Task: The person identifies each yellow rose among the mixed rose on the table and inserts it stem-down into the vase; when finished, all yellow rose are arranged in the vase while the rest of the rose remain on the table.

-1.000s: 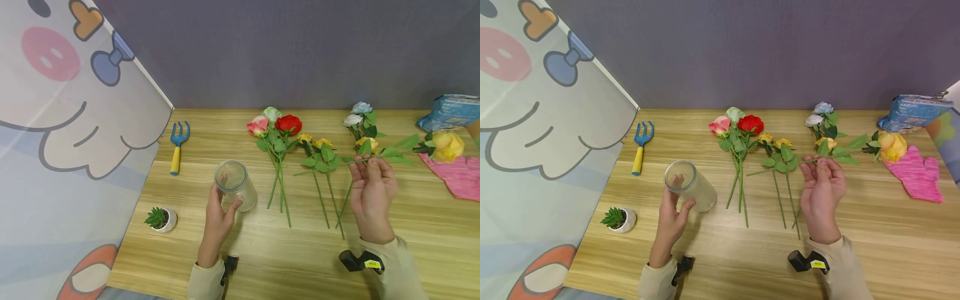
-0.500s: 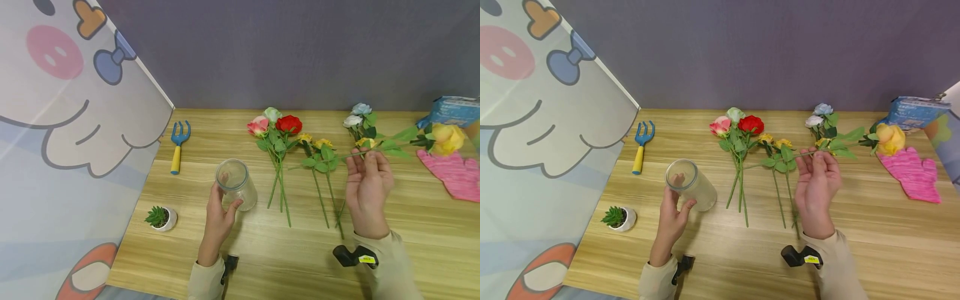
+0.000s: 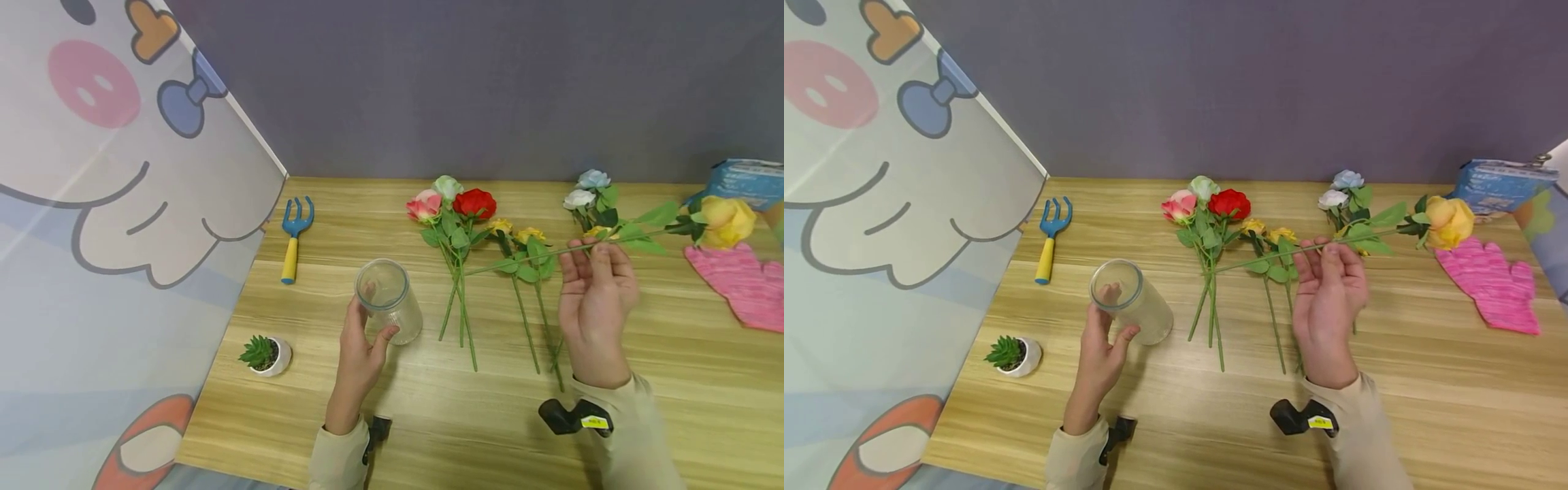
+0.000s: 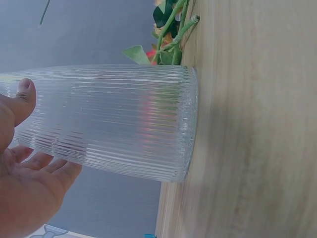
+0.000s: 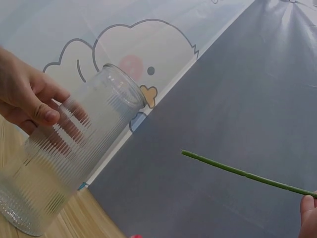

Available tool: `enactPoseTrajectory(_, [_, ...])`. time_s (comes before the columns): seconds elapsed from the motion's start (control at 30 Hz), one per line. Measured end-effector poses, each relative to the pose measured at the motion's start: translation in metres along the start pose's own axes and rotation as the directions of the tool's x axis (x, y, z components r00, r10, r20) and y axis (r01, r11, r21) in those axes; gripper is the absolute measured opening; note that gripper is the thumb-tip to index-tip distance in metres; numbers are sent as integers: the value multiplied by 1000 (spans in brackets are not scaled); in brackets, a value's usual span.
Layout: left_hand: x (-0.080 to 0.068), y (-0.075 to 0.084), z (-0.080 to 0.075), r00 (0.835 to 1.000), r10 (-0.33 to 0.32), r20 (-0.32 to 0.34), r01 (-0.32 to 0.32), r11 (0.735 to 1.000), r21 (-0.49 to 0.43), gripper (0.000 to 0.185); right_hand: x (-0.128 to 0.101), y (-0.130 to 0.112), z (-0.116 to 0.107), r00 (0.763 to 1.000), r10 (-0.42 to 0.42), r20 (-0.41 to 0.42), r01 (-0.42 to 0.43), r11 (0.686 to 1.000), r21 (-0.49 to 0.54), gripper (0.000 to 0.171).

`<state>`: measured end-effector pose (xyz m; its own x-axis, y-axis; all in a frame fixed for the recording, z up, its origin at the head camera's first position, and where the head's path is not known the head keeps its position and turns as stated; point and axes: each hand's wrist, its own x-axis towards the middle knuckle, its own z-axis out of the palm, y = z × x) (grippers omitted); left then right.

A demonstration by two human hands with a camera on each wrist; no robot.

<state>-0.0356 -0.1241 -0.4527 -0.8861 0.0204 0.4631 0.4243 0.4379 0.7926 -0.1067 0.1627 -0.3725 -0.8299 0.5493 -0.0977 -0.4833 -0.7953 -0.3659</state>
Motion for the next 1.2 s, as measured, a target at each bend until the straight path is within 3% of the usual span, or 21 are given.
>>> enactPoseTrajectory(0.3, [0, 1, 1, 1000, 5, 1, -5, 1000, 10, 81, -3, 4, 5, 1000, 10, 18, -10, 1000, -17, 10])
enactPoseTrajectory(0.8, [-1, 3, 1, 999, -48, -3, 48, 999, 2, 78, -15, 18, 17, 996, 67, 52, -66, 997, -28, 10])
enactPoseTrajectory(1.2, [-1, 1, 2, 1000, -19, 6, 19, 1000, 1, 78, -21, 30, 28, 992, 30, 119, -18, 994, -108, 9])
